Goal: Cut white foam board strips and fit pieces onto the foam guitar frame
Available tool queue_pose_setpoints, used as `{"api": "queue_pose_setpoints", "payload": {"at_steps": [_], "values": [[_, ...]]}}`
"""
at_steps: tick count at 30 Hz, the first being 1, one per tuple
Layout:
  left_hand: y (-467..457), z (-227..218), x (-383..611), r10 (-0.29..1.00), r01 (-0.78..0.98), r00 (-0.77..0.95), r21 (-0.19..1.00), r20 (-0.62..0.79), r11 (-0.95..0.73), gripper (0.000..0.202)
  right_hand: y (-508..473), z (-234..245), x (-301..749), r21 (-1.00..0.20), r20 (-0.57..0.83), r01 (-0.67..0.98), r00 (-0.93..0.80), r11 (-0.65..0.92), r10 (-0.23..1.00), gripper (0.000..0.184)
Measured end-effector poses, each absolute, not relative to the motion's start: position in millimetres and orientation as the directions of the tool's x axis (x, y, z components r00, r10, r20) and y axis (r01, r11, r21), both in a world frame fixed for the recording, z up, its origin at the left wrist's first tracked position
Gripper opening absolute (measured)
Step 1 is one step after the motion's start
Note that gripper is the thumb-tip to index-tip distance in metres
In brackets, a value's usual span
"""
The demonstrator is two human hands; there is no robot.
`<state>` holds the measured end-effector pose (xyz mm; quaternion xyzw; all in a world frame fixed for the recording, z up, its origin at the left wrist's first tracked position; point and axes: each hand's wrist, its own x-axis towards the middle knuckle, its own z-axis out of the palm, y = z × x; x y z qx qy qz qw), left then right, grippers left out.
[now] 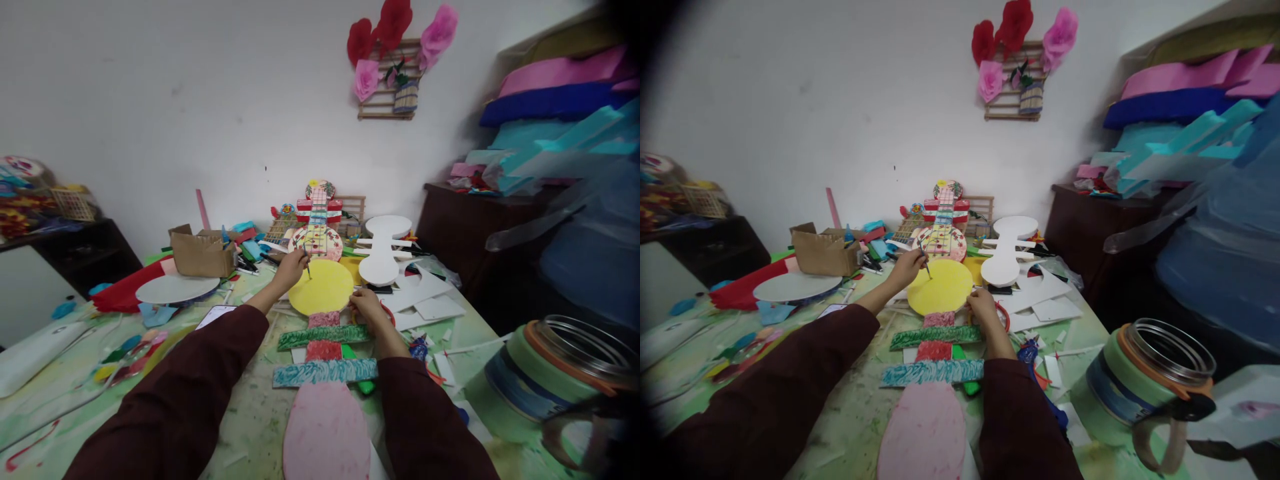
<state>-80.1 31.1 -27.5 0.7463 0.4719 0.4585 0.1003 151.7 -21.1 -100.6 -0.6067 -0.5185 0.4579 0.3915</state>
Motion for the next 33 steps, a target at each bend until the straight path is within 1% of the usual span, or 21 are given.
{"api": "queue_pose_setpoints", "payload": {"at_steps": [4,7,14,17,26,33], "values": [[32,-28,-74,0.791,0.600,0.129,0.588,0.598,-0.542,0.013,-21,-100,152,-0.953,-0.143,0.265,0.046,-0.150,0.989,0.023],[32,-30,-68,0.787,0.597,0.128,0.587,0.603,-0.547,0.015,-20,-101,153,-0.950,-0.144,0.275,0.046,-0.151,0.989,0.021],[29,-25,-77,0.761,0.642,0.132,0.530,0.636,-0.554,0.012,-17,-105,154,-0.934,-0.172,0.313,0.036,-0.174,0.985,0.022],[27,-22,-84,0.749,0.646,0.119,0.522,0.651,-0.556,0.014,-17,-106,153,-0.933,-0.175,0.314,0.038,-0.178,0.984,0.021],[23,-32,-68,0.744,0.573,0.163,0.552,0.648,-0.606,0.014,-16,-106,153,-0.921,-0.203,0.332,0.036,-0.204,0.978,0.022],[28,-36,-70,0.768,0.509,0.118,0.626,0.629,-0.591,0.015,-15,-104,153,-0.917,-0.218,0.338,0.026,-0.213,0.976,0.023]]}}
